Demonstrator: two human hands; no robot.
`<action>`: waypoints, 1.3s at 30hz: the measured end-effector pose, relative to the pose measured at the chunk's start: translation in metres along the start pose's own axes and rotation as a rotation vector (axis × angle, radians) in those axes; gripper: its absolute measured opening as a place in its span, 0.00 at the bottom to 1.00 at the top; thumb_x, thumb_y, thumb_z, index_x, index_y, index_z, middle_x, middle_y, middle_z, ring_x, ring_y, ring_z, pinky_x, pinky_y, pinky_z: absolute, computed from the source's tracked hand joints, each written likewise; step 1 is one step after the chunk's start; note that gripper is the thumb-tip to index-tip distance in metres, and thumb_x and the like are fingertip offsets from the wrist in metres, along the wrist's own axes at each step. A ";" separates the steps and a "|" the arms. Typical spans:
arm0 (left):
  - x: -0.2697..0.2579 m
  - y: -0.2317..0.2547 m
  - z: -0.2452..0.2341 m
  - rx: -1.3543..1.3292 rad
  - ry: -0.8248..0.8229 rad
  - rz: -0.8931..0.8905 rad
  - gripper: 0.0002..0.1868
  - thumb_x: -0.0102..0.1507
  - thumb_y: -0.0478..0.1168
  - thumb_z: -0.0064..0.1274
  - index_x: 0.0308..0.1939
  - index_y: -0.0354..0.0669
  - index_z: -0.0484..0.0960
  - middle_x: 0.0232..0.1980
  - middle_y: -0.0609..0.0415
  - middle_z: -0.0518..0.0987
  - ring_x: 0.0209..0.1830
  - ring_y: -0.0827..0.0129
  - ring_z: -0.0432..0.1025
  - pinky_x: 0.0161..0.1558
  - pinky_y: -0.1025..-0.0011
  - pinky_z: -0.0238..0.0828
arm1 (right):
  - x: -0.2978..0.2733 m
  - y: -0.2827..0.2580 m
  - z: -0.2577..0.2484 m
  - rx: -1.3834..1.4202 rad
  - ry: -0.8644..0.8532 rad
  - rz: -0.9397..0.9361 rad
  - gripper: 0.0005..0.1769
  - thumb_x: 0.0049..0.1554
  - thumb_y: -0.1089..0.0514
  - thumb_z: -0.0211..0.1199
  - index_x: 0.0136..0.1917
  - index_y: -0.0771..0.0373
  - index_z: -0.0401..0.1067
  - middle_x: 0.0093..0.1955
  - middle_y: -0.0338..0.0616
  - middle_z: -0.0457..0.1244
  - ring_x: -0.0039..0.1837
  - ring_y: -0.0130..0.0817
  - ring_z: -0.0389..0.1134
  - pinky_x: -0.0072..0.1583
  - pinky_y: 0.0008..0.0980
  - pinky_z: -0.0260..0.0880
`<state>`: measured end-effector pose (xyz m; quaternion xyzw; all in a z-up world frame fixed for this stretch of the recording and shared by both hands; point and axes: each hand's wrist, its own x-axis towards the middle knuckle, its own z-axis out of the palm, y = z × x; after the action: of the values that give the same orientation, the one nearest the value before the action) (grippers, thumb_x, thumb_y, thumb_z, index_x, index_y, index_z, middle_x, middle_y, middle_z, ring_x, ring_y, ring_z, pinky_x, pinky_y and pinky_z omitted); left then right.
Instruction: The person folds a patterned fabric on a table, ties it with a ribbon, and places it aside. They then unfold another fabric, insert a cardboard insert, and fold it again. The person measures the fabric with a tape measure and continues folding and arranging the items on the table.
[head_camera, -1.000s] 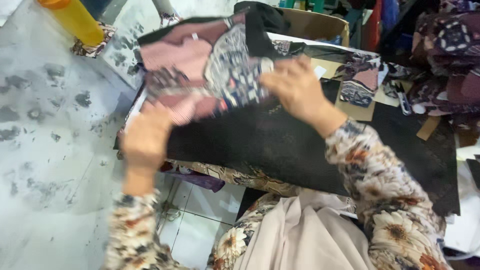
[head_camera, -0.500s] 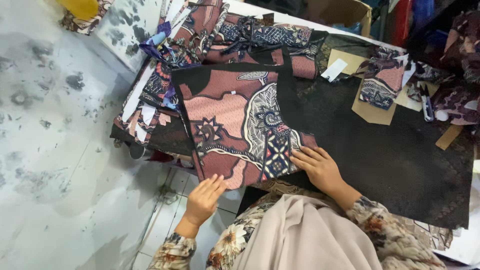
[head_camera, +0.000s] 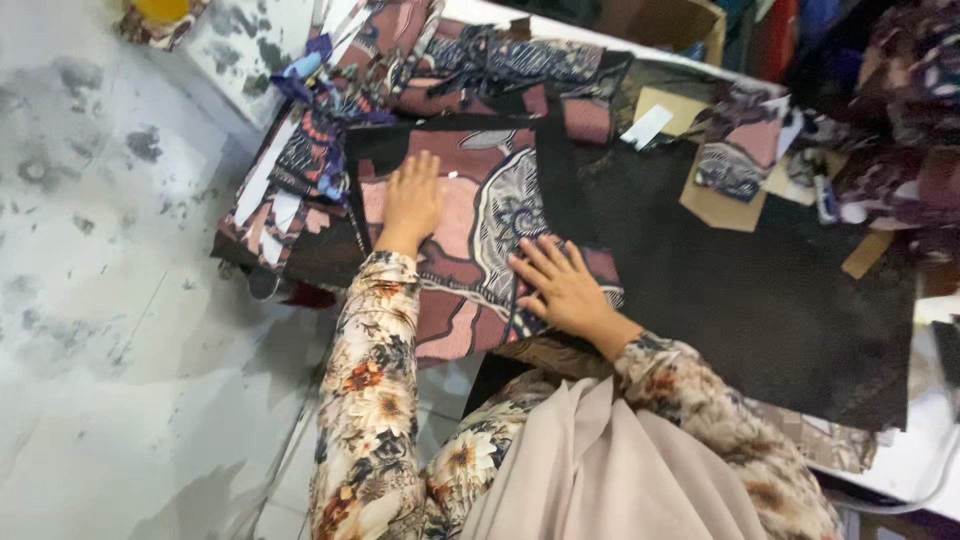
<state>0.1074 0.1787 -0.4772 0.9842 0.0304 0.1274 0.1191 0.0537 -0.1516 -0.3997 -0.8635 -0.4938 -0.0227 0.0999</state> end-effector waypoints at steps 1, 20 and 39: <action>0.008 -0.009 0.006 -0.015 0.024 -0.069 0.33 0.70 0.50 0.43 0.76 0.41 0.61 0.80 0.42 0.57 0.79 0.46 0.52 0.74 0.45 0.46 | 0.000 0.004 0.004 0.011 0.010 0.010 0.42 0.57 0.35 0.58 0.80 0.47 0.55 0.83 0.45 0.46 0.83 0.50 0.43 0.76 0.60 0.39; 0.000 -0.011 0.001 0.054 0.016 -0.120 0.39 0.68 0.55 0.42 0.80 0.41 0.58 0.83 0.40 0.55 0.82 0.46 0.49 0.76 0.48 0.43 | 0.016 0.273 -0.015 -0.081 0.417 0.683 0.39 0.52 0.39 0.71 0.69 0.64 0.68 0.75 0.69 0.53 0.76 0.64 0.50 0.73 0.56 0.49; 0.257 0.283 0.097 -0.243 0.159 0.518 0.16 0.64 0.42 0.53 0.52 0.39 0.83 0.48 0.45 0.82 0.49 0.49 0.76 0.51 0.54 0.71 | -0.010 0.325 0.023 -0.173 0.489 0.911 0.46 0.51 0.36 0.66 0.73 0.69 0.64 0.80 0.65 0.49 0.83 0.61 0.41 0.78 0.57 0.37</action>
<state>0.3886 -0.0944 -0.4370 0.9247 -0.2278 0.2331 0.1968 0.3259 -0.3157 -0.4726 -0.9653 -0.0269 -0.2184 0.1404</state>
